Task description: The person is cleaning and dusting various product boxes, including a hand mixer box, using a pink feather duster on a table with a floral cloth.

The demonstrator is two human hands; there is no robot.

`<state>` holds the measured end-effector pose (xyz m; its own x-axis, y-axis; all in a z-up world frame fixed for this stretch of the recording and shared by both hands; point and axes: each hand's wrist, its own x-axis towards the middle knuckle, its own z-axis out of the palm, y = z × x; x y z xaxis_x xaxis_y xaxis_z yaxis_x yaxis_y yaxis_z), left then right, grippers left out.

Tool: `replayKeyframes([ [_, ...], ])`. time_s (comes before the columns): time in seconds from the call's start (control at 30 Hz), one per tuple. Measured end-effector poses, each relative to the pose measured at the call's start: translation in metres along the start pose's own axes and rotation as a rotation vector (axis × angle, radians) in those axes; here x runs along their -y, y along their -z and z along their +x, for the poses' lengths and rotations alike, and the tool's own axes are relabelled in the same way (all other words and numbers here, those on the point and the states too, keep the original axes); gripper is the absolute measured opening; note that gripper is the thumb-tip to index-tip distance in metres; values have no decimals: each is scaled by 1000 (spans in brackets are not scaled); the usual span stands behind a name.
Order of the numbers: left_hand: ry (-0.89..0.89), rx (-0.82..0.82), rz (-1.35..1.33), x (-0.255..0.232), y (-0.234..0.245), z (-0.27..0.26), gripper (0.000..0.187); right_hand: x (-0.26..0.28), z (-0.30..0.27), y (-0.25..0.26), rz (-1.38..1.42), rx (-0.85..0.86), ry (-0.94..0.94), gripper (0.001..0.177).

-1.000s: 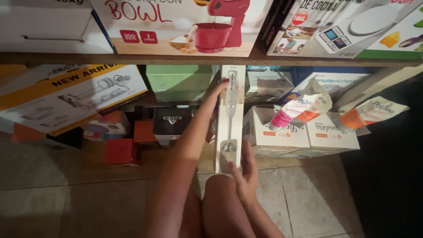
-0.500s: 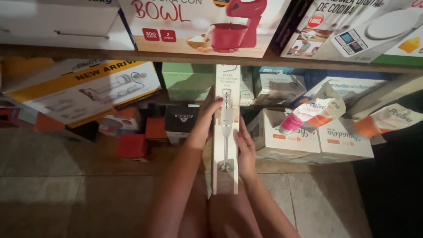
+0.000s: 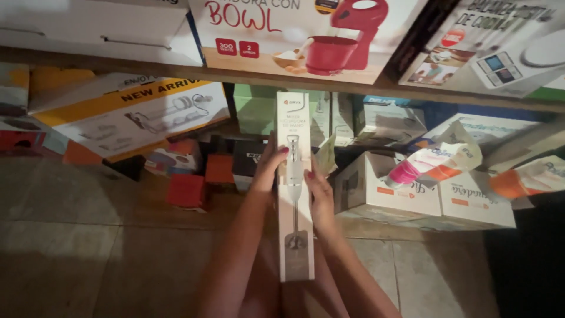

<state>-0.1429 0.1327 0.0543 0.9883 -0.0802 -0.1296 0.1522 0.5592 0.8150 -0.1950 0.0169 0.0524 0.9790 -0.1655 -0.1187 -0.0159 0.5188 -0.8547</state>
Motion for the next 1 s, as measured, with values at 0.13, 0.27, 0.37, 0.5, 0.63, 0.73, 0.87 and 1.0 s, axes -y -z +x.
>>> replayKeyframes([
  [0.13,-23,-48,-7,2,13,-10,91,-3,-12,0,-53,36,-44,52],
  [0.27,-120,9,-1,-5,19,-11,89,-10,-13,3,-186,76,-58,55],
  [0.37,-146,18,-17,-2,30,-6,88,-19,-12,2,-198,89,-30,55],
  [0.5,-157,18,-29,4,50,-6,85,-24,-13,-2,-195,84,-18,55],
  [0.63,-110,-121,-38,-1,49,-7,82,-35,-1,-1,-102,111,-79,55],
  [0.73,-73,-198,74,2,63,8,82,-26,-2,-23,36,150,-160,62],
  [0.87,-41,-292,105,-18,56,2,81,-24,1,-30,5,181,-184,63],
  [1.0,19,-439,101,-37,43,-18,79,-9,-11,-46,-207,164,-167,54],
])
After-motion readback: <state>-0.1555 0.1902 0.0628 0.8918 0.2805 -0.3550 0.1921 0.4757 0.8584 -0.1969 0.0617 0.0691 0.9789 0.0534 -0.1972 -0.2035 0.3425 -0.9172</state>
